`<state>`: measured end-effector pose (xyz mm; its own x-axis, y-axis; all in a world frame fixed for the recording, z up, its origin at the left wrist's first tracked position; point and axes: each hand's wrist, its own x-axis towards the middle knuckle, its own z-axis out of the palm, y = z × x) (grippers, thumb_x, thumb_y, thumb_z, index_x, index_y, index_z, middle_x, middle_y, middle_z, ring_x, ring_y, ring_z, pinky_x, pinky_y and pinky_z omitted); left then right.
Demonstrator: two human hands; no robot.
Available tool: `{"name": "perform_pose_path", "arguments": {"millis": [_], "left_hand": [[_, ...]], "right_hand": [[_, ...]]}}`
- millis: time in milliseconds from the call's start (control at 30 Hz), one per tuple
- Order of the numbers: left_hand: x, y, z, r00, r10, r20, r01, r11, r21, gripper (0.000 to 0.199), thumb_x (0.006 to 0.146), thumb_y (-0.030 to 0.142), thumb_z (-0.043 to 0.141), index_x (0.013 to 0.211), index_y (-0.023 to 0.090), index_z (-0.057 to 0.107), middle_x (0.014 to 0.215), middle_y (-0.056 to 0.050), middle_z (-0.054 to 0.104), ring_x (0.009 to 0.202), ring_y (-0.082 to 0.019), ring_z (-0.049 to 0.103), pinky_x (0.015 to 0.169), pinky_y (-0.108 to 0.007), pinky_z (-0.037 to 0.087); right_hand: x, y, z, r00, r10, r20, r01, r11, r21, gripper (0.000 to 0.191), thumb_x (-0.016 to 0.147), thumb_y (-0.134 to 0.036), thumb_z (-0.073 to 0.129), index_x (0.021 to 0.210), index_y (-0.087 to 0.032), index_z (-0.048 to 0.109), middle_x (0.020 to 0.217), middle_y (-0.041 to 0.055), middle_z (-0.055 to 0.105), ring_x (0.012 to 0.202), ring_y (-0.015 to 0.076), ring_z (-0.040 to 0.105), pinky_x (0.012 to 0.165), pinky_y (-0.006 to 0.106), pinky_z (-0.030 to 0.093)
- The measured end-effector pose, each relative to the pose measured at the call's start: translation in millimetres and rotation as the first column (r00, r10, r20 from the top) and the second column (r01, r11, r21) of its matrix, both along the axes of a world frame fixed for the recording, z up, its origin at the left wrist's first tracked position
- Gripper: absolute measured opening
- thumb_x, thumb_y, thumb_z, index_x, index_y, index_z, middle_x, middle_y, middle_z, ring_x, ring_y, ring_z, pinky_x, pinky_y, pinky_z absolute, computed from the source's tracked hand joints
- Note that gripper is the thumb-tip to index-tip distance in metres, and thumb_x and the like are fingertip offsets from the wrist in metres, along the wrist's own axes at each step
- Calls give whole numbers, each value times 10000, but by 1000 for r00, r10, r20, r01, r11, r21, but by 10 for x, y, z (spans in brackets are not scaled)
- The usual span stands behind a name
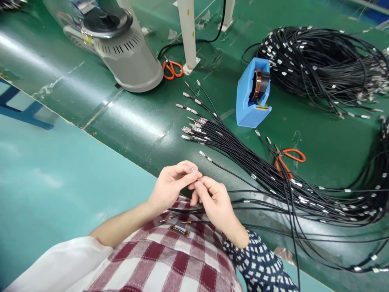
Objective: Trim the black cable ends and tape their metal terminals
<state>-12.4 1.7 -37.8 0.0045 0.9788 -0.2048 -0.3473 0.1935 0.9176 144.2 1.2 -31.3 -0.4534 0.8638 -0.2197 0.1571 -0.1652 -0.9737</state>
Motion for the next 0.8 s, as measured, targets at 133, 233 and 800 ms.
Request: {"name": "perform_pose_path", "arguments": {"millis": [133,233,800], "left_hand": [[-171,-54,4,991,-23,-129,29,998,52,95,877,256,719,804,197,733,866,-18,645,800,-132,637,734,-233,518],[-359,-105,-14,949,-71,-306,110,987,113,83,905,209,676,873,235,749,896,-12,680,858,-132,640,780,-217,509],[-667,-174,-36,362,-194,-912,765,620,172,96,900,210,658,977,252,695,967,-35,690,929,-203,625,874,-345,465]], "right_hand": [[5,-53,47,973,-18,229,-43,964,261,179,1006,-316,531,1029,-222,683,747,-16,748,733,143,654,779,309,461],[50,-122,73,931,-55,362,-125,881,456,174,994,-285,564,1117,-231,674,1002,19,776,903,164,680,886,354,444],[1992,-772,-83,249,-576,779,107,816,568,279,968,-364,521,1165,-193,621,936,75,690,820,234,681,706,373,558]]}}
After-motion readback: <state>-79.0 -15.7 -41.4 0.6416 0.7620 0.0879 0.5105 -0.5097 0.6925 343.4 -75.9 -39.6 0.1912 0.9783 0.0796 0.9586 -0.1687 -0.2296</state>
